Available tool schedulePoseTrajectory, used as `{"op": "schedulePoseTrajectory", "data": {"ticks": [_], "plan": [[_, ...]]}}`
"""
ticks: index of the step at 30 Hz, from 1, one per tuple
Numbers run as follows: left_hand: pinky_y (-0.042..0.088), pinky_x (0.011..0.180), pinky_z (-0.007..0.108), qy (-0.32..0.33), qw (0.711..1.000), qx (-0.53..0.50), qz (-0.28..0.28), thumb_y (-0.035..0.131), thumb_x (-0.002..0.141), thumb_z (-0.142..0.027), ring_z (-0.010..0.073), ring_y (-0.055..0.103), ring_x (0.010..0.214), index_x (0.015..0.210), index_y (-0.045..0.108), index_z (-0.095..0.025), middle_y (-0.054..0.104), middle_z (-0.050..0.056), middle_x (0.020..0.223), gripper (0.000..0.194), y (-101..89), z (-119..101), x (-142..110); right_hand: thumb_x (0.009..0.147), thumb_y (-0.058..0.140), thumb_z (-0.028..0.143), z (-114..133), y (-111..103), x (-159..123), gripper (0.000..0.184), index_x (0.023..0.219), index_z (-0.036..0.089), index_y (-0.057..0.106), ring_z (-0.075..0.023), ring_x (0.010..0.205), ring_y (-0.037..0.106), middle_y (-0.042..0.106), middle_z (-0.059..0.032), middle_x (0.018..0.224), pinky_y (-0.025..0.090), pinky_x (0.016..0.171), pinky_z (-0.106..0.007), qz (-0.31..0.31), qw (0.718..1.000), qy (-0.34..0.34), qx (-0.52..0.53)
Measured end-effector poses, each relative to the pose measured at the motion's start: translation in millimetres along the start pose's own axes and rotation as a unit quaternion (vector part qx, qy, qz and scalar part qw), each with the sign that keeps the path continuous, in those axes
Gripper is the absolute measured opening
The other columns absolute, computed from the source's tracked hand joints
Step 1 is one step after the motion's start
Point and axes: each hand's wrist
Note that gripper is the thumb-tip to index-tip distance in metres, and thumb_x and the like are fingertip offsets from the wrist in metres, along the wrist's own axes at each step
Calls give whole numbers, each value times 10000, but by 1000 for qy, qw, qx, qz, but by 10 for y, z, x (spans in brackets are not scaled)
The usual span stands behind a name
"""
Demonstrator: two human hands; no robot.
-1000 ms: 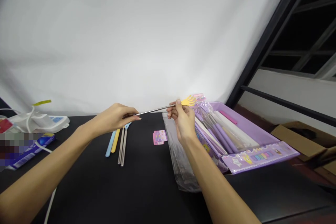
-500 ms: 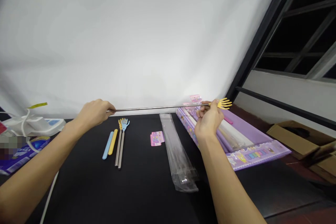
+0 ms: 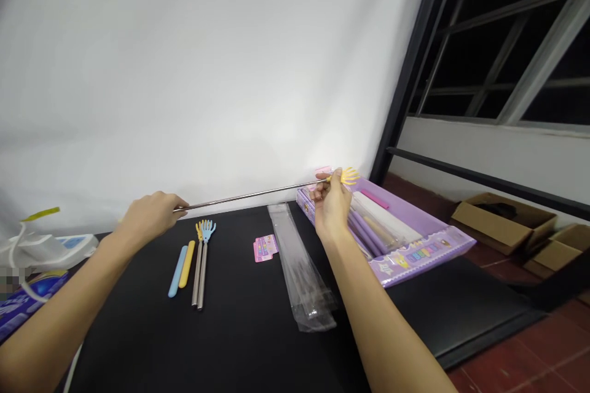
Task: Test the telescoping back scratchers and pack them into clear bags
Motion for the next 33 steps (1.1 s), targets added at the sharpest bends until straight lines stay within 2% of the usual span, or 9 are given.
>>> {"op": "schedulePoseTrajectory", "data": {"ticks": [4, 7, 10, 16, 22, 25, 28, 31, 33], "plan": [[510, 761, 426, -36, 999, -21, -30, 433, 962, -265, 385, 694, 973, 1228, 722, -239, 727, 176, 1085, 393, 28, -35, 9, 856, 645, 595, 52, 0, 19, 516, 653, 121, 641, -35, 417, 355, 452, 56, 490, 304, 397, -168, -8, 1000, -27, -10], [505, 754, 434, -80, 996, -37, -27, 435, 953, -247, 406, 690, 982, 1212, 731, -215, 721, 198, 1078, 394, 41, 28, -9, 849, 643, 609, 125, -9, 34, 531, 639, 120, 639, -28, 410, 319, 428, 66, 478, 275, 384, -163, -31, 998, -60, -13], [507, 750, 441, -96, 994, -47, -38, 435, 950, -244, 418, 685, 990, 1208, 733, -197, 717, 215, 1078, 397, 44, 123, -30, 871, 625, 595, 179, -31, 58, 531, 627, 123, 629, -30, 416, 326, 419, 68, 469, 280, 386, -158, -55, 996, -75, -4], [514, 757, 440, -100, 992, -59, -47, 458, 952, -294, 411, 688, 985, 1204, 738, -223, 723, 205, 1076, 383, 64, 210, -29, 960, 573, 463, 258, -39, 79, 467, 659, 111, 634, -36, 418, 336, 427, 65, 457, 291, 386, -152, -78, 994, -77, 14], [509, 742, 432, -106, 992, -49, -50, 467, 953, -323, 412, 693, 964, 1196, 740, -221, 725, 202, 1086, 380, 185, 333, -1, 1033, 463, 357, 330, -55, 106, 460, 654, 129, 591, -41, 412, 342, 420, 67, 465, 307, 390, -153, -117, 990, -77, 14], [502, 754, 421, -77, 995, -27, -54, 455, 965, -338, 398, 697, 956, 1187, 744, -199, 739, 197, 1052, 390, 232, 408, 25, 1035, 467, 323, 338, -99, 145, 420, 662, 151, 556, -42, 409, 341, 400, 82, 466, 339, 409, -145, -125, 989, -76, 16], [494, 776, 385, -19, 997, -32, -69, 447, 975, -345, 353, 694, 972, 1104, 764, -211, 752, 150, 1026, 367, 206, 424, 50, 1002, 543, 291, 289, -104, 143, 353, 672, 171, 515, -39, 414, 354, 420, 94, 492, 371, 431, -141, -118, 989, -80, 23], [483, 767, 332, 113, 982, -86, -126, 441, 988, -364, 281, 687, 934, 1032, 755, -219, 741, 104, 1003, 349, 93, 299, 39, 872, 731, 295, 136, -19, 23, 297, 689, 168, 534, -27, 446, 384, 495, 91, 557, 388, 445, -133, -52, 997, -58, 27], [469, 759, 310, 209, 952, -131, -181, 400, 1014, -366, 237, 667, 887, 1045, 728, -203, 714, 95, 969, 368, -10, 128, 2, 735, 849, 289, -12, 73, -121, 300, 706, 157, 581, -23, 485, 426, 561, 69, 615, 399, 456, -133, 21, 1000, -11, 16]]}}
Point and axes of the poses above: each hand's wrist, its own x-axis towards the middle knuckle, its own y-axis out of the palm, z = x × y
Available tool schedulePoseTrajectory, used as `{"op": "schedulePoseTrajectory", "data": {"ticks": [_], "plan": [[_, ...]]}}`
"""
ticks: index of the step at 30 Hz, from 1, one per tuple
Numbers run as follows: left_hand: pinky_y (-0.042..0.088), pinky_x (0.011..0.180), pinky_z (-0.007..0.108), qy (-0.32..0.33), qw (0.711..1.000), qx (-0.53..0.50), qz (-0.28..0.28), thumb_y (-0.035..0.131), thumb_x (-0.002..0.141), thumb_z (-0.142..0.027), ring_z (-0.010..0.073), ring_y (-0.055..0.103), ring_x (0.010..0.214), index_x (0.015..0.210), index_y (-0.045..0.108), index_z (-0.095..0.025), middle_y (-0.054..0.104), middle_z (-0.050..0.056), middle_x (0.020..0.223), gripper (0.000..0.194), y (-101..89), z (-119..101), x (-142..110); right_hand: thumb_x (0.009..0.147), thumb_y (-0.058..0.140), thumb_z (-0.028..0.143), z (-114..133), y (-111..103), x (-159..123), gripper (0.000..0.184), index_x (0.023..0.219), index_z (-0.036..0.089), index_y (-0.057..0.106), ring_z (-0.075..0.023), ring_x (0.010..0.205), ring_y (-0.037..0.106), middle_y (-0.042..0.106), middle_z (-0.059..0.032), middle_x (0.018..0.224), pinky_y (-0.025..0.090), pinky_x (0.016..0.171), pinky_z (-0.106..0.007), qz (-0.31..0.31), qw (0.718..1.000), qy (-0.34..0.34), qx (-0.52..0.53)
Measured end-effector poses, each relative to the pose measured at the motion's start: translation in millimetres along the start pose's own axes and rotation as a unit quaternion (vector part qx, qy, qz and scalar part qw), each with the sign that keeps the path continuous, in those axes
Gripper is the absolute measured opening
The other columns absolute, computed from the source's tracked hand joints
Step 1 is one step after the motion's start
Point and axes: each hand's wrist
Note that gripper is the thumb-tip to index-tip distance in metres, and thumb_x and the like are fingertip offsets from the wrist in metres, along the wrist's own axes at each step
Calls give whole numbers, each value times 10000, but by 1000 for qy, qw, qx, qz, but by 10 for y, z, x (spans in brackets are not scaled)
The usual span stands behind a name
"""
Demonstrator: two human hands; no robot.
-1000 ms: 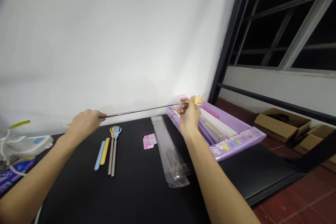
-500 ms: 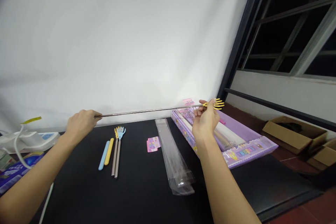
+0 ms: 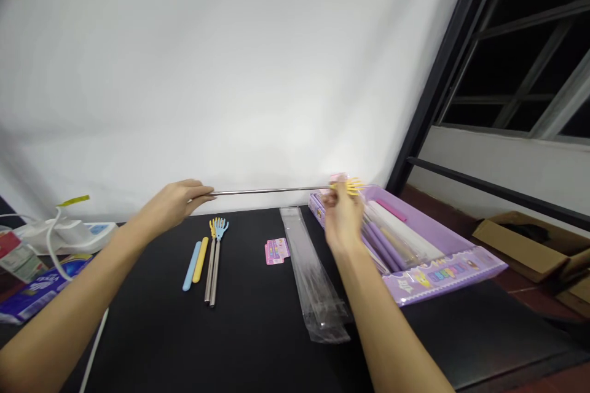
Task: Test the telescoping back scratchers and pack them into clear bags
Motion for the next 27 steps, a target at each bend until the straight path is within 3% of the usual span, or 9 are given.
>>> {"op": "schedulePoseTrajectory", "data": {"ticks": [3, 8, 12, 16, 19, 22, 24, 27], "plan": [[433, 688, 294, 59, 997, -35, -34, 365, 1028, -339, 200, 620, 768, 1013, 706, -184, 658, 78, 847, 374, -55, -327, 75, 629, 909, 318, -209, 130, -235, 333, 717, 141, 642, -27, 512, 447, 616, 28, 686, 376, 440, -149, 113, 992, 56, -25], [356, 599, 264, 100, 977, -186, -14, 433, 1011, -297, 129, 495, 602, 812, 645, -161, 568, 23, 685, 321, -93, -708, 79, 716, 848, 390, -383, 228, -497, 284, 745, 148, 701, -64, 479, 479, 598, 23, 591, 427, 465, -211, 247, 963, 36, -101], [269, 501, 244, 64, 951, -299, 46, 465, 993, -334, 84, 328, 491, 646, 497, -169, 410, -47, 540, 385, -149, -822, 65, 750, 822, 375, -398, 267, -587, 246, 766, 169, 688, -91, 477, 527, 617, 23, 605, 474, 495, -248, 308, 943, 26, -119], [298, 489, 228, 33, 936, -339, 94, 467, 978, -416, 81, 388, 483, 644, 536, -163, 497, -33, 544, 424, -193, -799, 92, 778, 787, 430, -384, 306, -598, 291, 817, 157, 695, -115, 525, 602, 661, -2, 659, 529, 549, -264, 330, 932, 41, -141], [356, 524, 234, 28, 945, -312, 96, 470, 960, -472, 110, 472, 527, 703, 637, -159, 588, 2, 596, 438, -152, -589, 107, 744, 816, 436, -350, 297, -478, 313, 791, 153, 690, -88, 519, 581, 649, 9, 651, 508, 518, -219, 265, 957, 44, -111], [460, 678, 270, -19, 975, -214, 63, 509, 921, -460, 194, 633, 731, 891, 752, -179, 744, 63, 827, 372, -49, -166, 55, 660, 890, 355, -211, 198, -211, 325, 727, 165, 634, -44, 506, 515, 614, 45, 640, 427, 439, -143, 103, 994, 35, -24], [477, 810, 327, -114, 987, -107, 27, 498, 922, -421, 267, 670, 928, 1027, 763, -196, 765, 104, 1032, 363, 30, 154, -43, 707, 868, 314, -65, 85, 4, 317, 703, 168, 587, -30, 480, 469, 579, 62, 612, 398, 410, -121, -12, 1000, 21, 4], [472, 790, 395, -271, 961, 43, 23, 381, 978, -414, 348, 669, 1016, 1204, 711, -188, 737, 176, 1128, 459, 132, 498, -236, 852, 752, 346, 134, -85, 273, 323, 688, 169, 537, -15, 434, 394, 507, 82, 571, 381, 401, -102, -128, 991, -33, 12]]}}
Point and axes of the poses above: each hand's wrist, its own x-axis towards the middle knuckle, its own y-axis out of the palm, z = x × y
